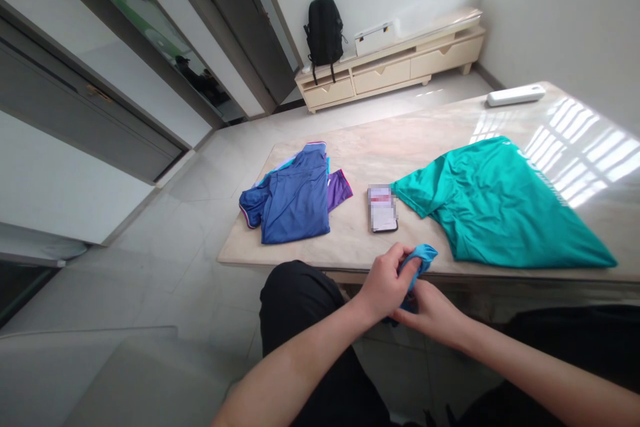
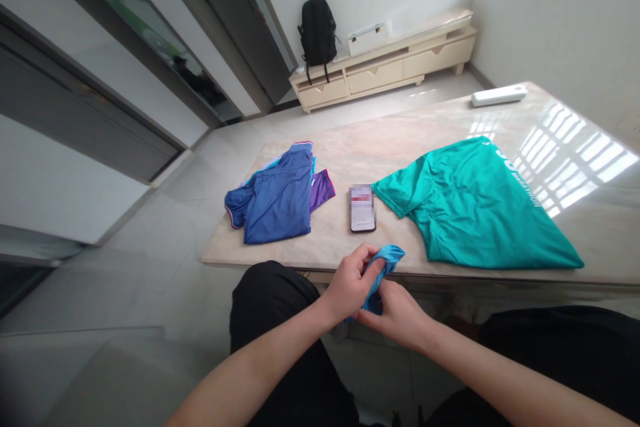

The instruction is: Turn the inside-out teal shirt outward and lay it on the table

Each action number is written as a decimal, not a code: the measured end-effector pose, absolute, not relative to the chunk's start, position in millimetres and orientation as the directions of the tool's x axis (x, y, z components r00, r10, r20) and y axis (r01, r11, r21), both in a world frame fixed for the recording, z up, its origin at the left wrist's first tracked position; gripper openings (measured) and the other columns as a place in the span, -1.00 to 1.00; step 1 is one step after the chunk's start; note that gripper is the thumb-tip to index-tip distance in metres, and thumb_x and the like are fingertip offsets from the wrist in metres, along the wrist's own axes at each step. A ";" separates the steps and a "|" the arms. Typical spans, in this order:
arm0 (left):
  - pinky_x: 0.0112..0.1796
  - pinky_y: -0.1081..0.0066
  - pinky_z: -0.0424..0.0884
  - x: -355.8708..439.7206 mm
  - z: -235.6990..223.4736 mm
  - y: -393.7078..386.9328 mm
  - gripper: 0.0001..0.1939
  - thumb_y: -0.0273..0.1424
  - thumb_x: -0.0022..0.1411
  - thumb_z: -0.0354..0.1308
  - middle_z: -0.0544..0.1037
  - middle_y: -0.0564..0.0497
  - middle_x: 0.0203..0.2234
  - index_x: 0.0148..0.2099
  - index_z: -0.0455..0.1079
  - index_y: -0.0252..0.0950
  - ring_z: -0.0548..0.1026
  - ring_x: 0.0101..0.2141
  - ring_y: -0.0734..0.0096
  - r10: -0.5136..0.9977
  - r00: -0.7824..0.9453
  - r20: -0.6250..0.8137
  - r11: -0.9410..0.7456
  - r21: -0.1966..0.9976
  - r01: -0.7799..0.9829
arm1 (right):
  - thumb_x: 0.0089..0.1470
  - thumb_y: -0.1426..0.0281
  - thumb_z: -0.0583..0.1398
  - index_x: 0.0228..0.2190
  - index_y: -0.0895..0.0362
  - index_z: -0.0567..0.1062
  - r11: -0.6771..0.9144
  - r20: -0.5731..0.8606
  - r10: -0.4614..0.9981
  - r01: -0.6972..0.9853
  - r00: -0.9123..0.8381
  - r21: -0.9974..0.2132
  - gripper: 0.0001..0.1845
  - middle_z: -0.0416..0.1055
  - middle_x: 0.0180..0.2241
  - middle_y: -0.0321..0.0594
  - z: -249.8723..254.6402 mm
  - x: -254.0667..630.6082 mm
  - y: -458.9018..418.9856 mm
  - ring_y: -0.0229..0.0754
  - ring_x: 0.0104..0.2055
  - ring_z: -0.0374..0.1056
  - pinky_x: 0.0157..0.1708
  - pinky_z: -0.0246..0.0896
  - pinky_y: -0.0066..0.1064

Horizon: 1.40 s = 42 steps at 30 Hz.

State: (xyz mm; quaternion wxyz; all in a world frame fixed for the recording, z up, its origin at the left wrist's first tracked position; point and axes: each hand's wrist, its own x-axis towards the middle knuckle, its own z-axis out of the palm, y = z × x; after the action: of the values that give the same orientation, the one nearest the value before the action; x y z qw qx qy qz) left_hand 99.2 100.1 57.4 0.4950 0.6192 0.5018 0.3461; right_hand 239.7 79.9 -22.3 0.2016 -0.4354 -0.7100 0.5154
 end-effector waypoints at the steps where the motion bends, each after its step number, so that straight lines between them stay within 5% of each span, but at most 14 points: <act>1: -0.24 0.45 0.41 101.5 56.7 100.9 -0.73 -0.20 0.44 0.09 0.59 -0.01 -0.31 -0.05 0.44 -0.30 0.54 -0.29 0.36 0.961 0.268 -0.066 -0.010 0.962 0.273 | 0.07 0.19 0.28 -0.15 0.20 0.53 0.043 -0.161 0.825 0.344 -0.542 -0.938 -0.62 0.59 -0.19 0.00 -25.1 239.5 81.3 0.07 -0.16 0.51 -0.20 0.39 -0.23; 7: -0.16 0.42 0.43 101.0 53.7 108.0 -0.74 -0.23 0.42 0.11 0.60 -0.02 -0.25 -0.04 0.48 -0.29 0.56 -0.21 0.30 0.952 0.301 -0.056 -0.033 0.958 0.285 | 0.03 0.46 0.16 -0.25 0.17 0.56 0.038 -0.113 0.821 0.252 -0.560 -0.967 -0.77 0.58 -0.19 -0.03 -26.0 248.7 98.6 0.09 -0.10 0.47 -0.08 0.37 -0.16; 14: -0.15 0.42 0.44 86.3 50.4 107.6 -0.70 -0.17 0.41 0.14 0.60 -0.03 -0.24 -0.06 0.49 -0.30 0.55 -0.20 0.30 0.953 0.293 -0.076 -0.010 0.959 0.282 | 0.04 0.55 0.14 -0.46 0.15 0.51 0.179 -0.115 0.707 0.334 -0.698 -0.926 -0.83 0.54 -0.40 -0.20 -5.1 261.3 108.7 -0.14 -0.36 0.37 -0.30 0.24 -0.37; 25: -0.21 0.43 0.41 53.3 48.3 112.0 -0.61 -0.06 0.35 0.19 0.61 -0.03 -0.30 -0.13 0.49 -0.34 0.55 -0.25 0.31 0.960 0.249 -0.132 0.043 0.942 0.332 | 0.29 0.28 0.10 -0.22 0.11 0.62 0.175 -0.076 0.676 0.261 -0.733 -0.949 -0.70 0.60 -0.28 -0.23 12.9 280.2 136.4 -0.08 -0.24 0.46 -0.19 0.29 -0.36; 30: -0.24 0.44 0.35 37.2 57.1 112.2 -0.65 -0.07 0.32 0.24 0.61 0.03 -0.32 -0.16 0.51 -0.28 0.54 -0.28 0.31 0.967 0.248 -0.052 -0.125 0.752 0.647 | 0.24 0.23 0.13 -0.19 0.13 0.63 0.233 0.114 0.948 0.401 -0.298 -0.886 -0.67 0.61 -0.23 -0.15 32.6 329.3 175.9 -0.04 -0.17 0.47 -0.14 0.28 -0.31; 33: -0.21 0.43 0.35 29.8 55.1 113.3 -0.75 -0.14 0.35 0.22 0.65 0.04 -0.26 -0.15 0.53 -0.21 0.58 -0.24 0.27 0.937 0.339 -0.085 -0.221 0.608 0.763 | 0.20 0.22 0.20 -0.20 0.17 0.65 0.182 0.220 0.974 0.398 0.052 -0.899 -0.67 0.60 -0.25 -0.11 43.3 354.7 192.3 -0.09 -0.20 0.44 -0.20 0.25 -0.34; 37: -0.23 0.43 0.36 22.2 48.8 117.5 -0.76 -0.18 0.44 0.11 0.67 0.02 -0.23 -0.09 0.52 -0.17 0.61 -0.19 0.24 0.897 0.410 -0.163 -0.298 0.463 0.835 | -0.01 0.25 0.39 -0.27 0.12 0.69 0.057 0.047 0.946 -0.022 0.320 -0.998 -0.74 0.55 -0.41 -0.30 49.5 374.1 206.9 -0.28 -0.38 0.35 -0.40 0.23 -0.51; 42: -0.23 0.43 0.35 13.5 50.7 121.4 -0.73 -0.17 0.46 0.06 0.65 -0.02 -0.25 -0.12 0.51 -0.20 0.60 -0.21 0.23 0.863 0.449 -0.229 -0.338 0.400 0.852 | -0.24 0.47 0.46 -0.43 0.25 0.67 0.029 -0.139 0.900 -0.375 0.413 -0.927 -0.78 0.54 -0.47 -0.24 53.2 386.3 220.9 -0.31 -0.47 0.39 -0.45 0.40 -0.59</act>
State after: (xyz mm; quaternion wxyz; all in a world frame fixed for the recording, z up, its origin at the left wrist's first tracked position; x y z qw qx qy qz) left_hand 13.5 121.4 50.7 0.2368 0.8177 0.5245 0.0119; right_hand 386.3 220.9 53.2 0.6691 -0.5087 -0.2581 0.4764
